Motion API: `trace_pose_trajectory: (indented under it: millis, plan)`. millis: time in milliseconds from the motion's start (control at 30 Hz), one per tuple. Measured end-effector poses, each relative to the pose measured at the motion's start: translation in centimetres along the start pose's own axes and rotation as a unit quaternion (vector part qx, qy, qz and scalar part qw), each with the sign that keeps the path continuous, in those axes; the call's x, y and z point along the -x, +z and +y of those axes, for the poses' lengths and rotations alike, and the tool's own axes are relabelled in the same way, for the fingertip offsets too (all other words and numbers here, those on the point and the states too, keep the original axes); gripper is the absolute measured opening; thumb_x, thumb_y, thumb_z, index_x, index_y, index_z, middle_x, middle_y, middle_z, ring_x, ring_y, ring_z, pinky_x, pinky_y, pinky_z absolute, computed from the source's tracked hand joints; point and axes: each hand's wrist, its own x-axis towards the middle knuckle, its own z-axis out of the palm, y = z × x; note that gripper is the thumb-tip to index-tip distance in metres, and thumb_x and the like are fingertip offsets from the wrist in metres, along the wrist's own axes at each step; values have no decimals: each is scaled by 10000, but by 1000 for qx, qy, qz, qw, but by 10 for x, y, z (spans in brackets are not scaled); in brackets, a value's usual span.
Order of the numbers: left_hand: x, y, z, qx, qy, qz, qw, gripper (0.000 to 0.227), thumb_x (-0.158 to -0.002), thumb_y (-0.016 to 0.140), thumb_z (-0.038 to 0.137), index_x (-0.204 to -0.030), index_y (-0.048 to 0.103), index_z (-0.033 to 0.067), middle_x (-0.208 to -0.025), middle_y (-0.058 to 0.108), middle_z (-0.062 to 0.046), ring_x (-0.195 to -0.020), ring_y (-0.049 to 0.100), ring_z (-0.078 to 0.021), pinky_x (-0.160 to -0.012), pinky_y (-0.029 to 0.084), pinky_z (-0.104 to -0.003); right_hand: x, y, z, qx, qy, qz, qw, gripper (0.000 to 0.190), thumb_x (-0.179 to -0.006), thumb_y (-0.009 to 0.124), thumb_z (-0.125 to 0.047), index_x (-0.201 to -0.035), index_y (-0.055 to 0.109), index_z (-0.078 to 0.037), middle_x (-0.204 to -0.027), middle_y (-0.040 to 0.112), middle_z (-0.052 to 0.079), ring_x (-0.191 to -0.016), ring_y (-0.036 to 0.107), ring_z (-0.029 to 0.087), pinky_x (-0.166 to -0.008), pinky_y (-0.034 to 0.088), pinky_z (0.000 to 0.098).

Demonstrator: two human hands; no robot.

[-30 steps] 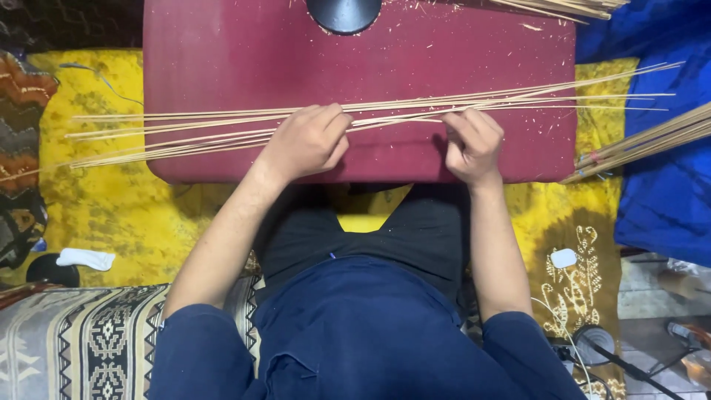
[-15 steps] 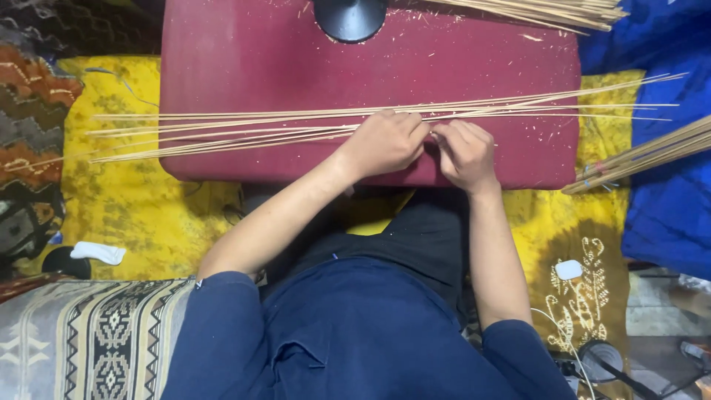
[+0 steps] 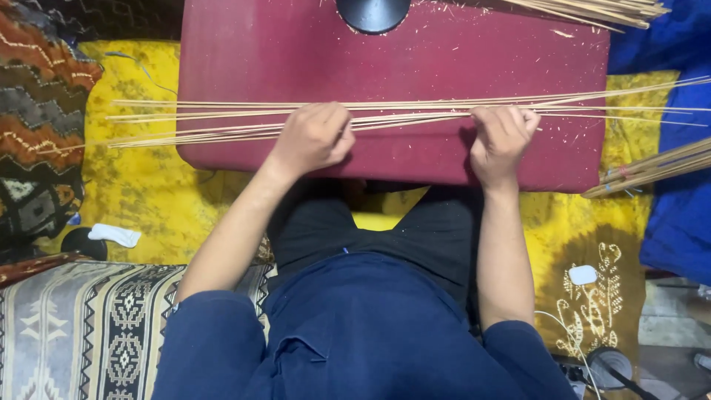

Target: Tightening and aligning thin rattan sticks on a work surface to prepare for weaving or assembly.

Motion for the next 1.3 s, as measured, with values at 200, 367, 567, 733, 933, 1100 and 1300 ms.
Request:
trace_pose_trajectory:
  millis: [200, 367, 567, 733, 933, 1100, 1300]
  plan:
    - [53, -26, -35, -11, -32, -27, 999, 103, -971, 595, 184, -901, 618, 112, -728, 539, -55, -658, 644, -275, -627, 544, -371, -4, -4, 0, -19, 37, 30, 999, 222, -1026, 641, 60, -1013, 778, -115, -788, 642, 26, -775, 633, 279, -880, 366, 396]
    - [84, -43, -66, -20, -38, -29, 999, 82, -965, 600, 164, -928, 622, 94, -754, 535, -79, -683, 642, -298, -654, 546, -397, 1, 0, 6, -9, 51, 44, 998, 169, -1040, 699, 36, -1012, 783, -108, -796, 645, 37, -775, 631, 286, -890, 368, 400]
    - [113, -57, -97, -57, -52, -12, 997, 70, -973, 590, 157, -955, 626, 100, -775, 511, -68, -689, 621, -285, -686, 546, -379, -4, -7, 5, -33, 78, 71, 994, 116, -1076, 696, 24, -1035, 777, -48, -801, 631, 96, -767, 621, 340, -853, 398, 413]
    - [111, -81, -92, -41, -48, -17, 998, 56, -931, 609, 103, -970, 641, 78, -782, 503, -85, -700, 619, -299, -695, 547, -390, -3, -5, 4, -21, 65, 60, 996, 101, -1080, 723, 12, -1037, 793, -46, -812, 624, 95, -783, 620, 327, -857, 405, 401]
    - [109, -103, -86, -17, -145, -36, 989, 147, -840, 613, -87, -971, 612, -19, -850, 652, -132, -722, 627, -260, -700, 543, -353, -15, -11, -13, 54, 154, 86, 983, 75, -1029, 689, 29, -1037, 764, 35, -868, 660, 103, -734, 524, 225, -759, 416, 352]
    - [116, -84, -89, -44, -120, -31, 991, 120, -928, 642, -41, -900, 573, 54, -739, 571, -61, -569, 508, -157, -522, 469, -280, 0, -4, 1, -2, 132, 59, 990, 319, -893, 602, 183, -1081, 781, -3, -870, 700, 95, -839, 592, 248, -912, 398, 379]
    - [57, -89, -69, -41, -42, 50, 997, 60, -890, 680, -21, -905, 641, 22, -764, 566, -58, -542, 435, -150, -499, 397, -290, 11, -1, 14, -58, 151, 80, 984, 406, -842, 509, 219, -1107, 753, 33, -911, 664, 126, -810, 560, 245, -740, 467, 355]
